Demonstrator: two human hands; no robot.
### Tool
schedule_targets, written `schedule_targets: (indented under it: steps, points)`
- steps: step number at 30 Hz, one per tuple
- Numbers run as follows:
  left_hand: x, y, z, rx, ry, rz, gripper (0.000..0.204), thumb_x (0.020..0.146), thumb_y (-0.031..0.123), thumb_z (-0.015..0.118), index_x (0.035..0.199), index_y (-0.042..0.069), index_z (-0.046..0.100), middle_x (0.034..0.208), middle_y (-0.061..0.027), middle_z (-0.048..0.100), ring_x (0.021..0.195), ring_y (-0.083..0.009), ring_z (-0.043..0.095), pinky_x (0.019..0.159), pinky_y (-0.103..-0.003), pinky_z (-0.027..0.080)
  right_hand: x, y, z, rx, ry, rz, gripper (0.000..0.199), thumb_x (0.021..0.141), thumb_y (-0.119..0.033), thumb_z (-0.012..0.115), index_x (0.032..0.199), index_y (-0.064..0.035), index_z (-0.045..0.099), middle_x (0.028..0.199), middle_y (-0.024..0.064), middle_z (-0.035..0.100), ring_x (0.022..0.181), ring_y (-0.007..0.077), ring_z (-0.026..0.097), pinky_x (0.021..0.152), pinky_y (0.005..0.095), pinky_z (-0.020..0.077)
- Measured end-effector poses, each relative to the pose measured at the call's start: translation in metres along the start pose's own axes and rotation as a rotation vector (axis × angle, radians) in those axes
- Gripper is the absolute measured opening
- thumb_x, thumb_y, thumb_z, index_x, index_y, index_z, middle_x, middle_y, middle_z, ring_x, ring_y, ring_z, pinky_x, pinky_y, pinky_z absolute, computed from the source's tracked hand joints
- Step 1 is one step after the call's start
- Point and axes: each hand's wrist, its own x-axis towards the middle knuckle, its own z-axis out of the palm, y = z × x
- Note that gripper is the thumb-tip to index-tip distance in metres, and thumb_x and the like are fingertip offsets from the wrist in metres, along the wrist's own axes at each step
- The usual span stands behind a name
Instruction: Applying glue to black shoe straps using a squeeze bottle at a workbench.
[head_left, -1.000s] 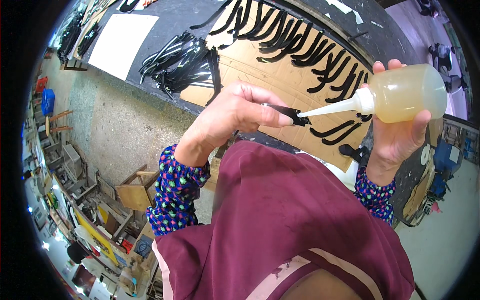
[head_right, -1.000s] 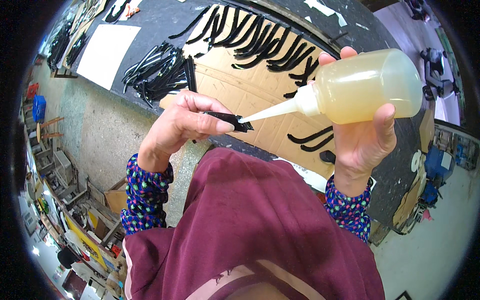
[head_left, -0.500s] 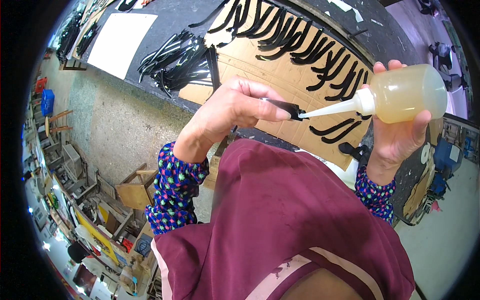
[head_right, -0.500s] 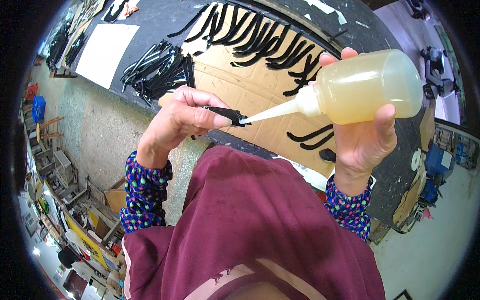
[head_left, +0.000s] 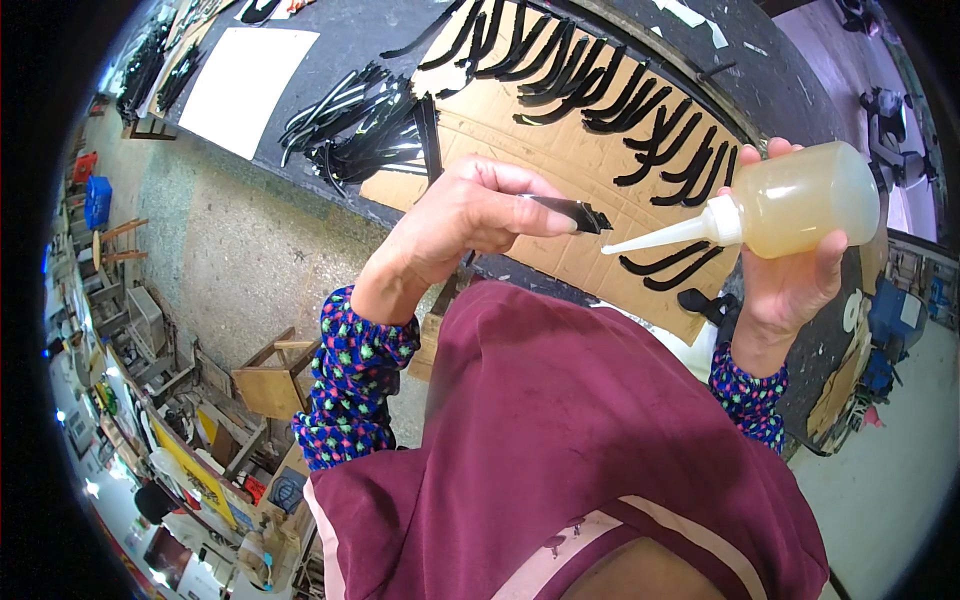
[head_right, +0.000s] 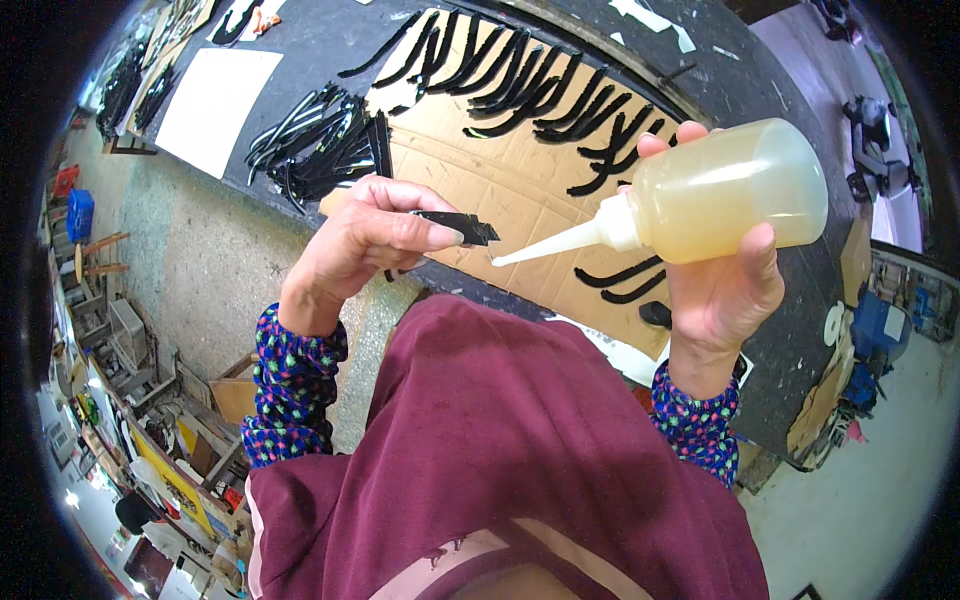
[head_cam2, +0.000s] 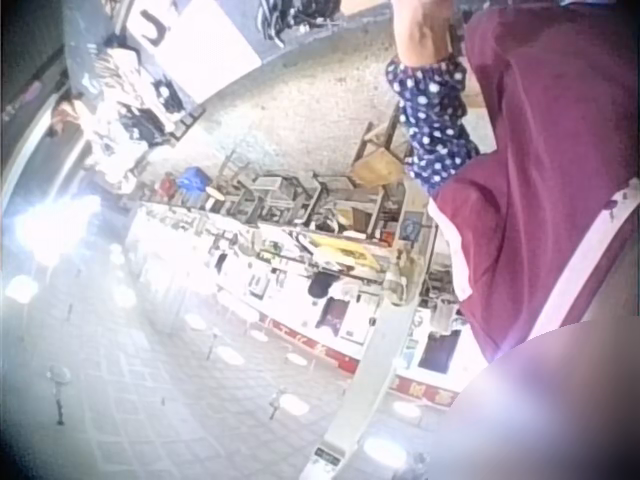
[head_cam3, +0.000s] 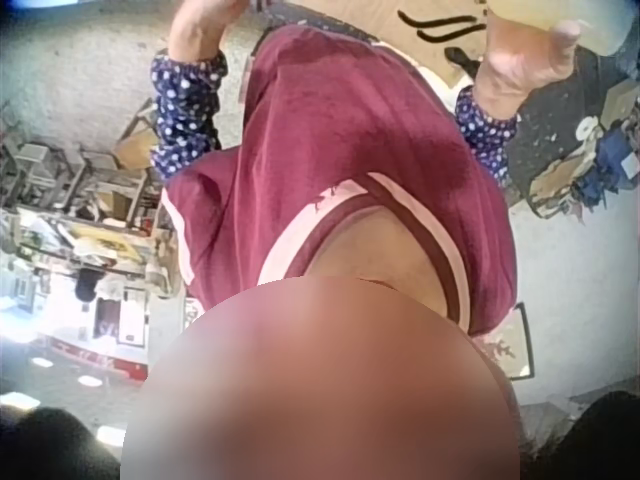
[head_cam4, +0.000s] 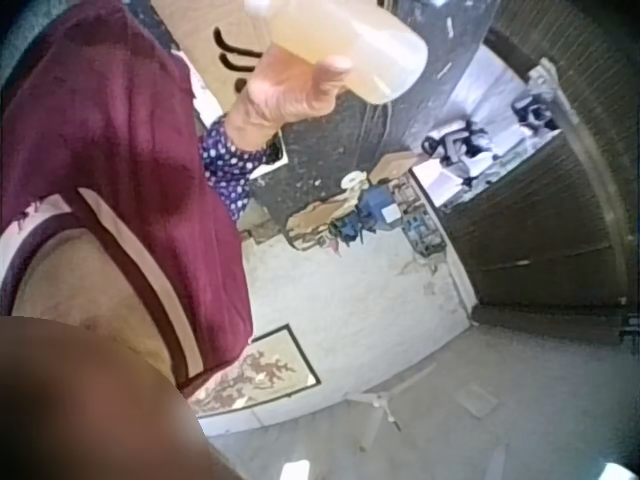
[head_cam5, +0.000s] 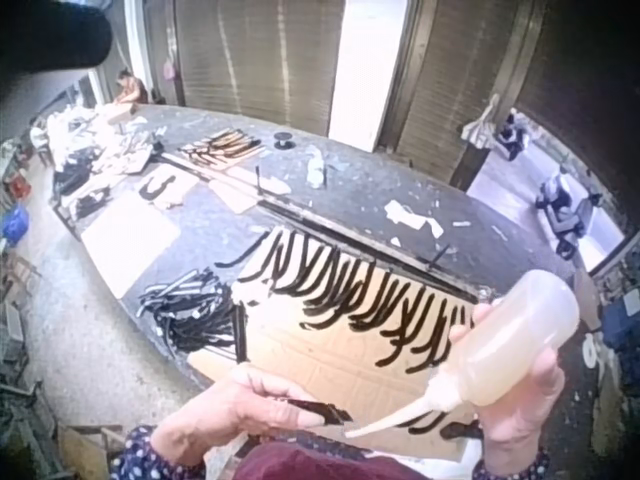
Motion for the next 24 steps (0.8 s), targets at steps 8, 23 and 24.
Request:
schedule_targets:
  steps: [8, 23, 24]
  points:
    - [0.005, -0.01, 0.004, -0.027, -0.016, -0.054, 0.014, 0.074, 0.007, 0.062, 0.086, -0.001, 0.063, 0.059, 0.0071, 0.051, 0.041, 0.0019, 0.025, 0.038, -0.015, 0.016, -0.002, -0.001, -0.003, 0.079, 0.062, -0.043, 0.071, 0.067, -0.031, 0.071, 0.124, -0.0058, 0.036, 0.124, 0.0184, 0.038, 0.117, 0.039, 0.034, 0.091, 0.0545, 0.0352]
    - [0.179, -0.162, 0.015, 0.464, 0.021, 0.089, 0.031, 0.079, 0.008, 0.047, 0.109, -0.002, 0.048, 0.077, -0.0032, 0.053, 0.065, -0.0119, 0.05, 0.061, -0.025, 0.042, -0.09, -0.036, -0.138, 0.196, 0.502, -0.167, 0.053, 0.079, -0.024, 0.06, 0.122, -0.004, 0.037, 0.123, 0.0175, 0.041, 0.118, 0.0362, 0.034, 0.09, 0.051, 0.0372]
    - [0.2, -0.18, 0.023, 0.566, -0.033, 0.166, 0.03, 0.079, 0.007, 0.047, 0.107, -0.002, 0.05, 0.078, -0.0056, 0.055, 0.067, -0.0136, 0.052, 0.063, -0.027, 0.044, -0.096, -0.039, -0.146, 0.199, 0.508, -0.178, 0.053, 0.079, -0.024, 0.06, 0.122, -0.004, 0.037, 0.123, 0.0175, 0.041, 0.118, 0.0362, 0.034, 0.09, 0.051, 0.0372]
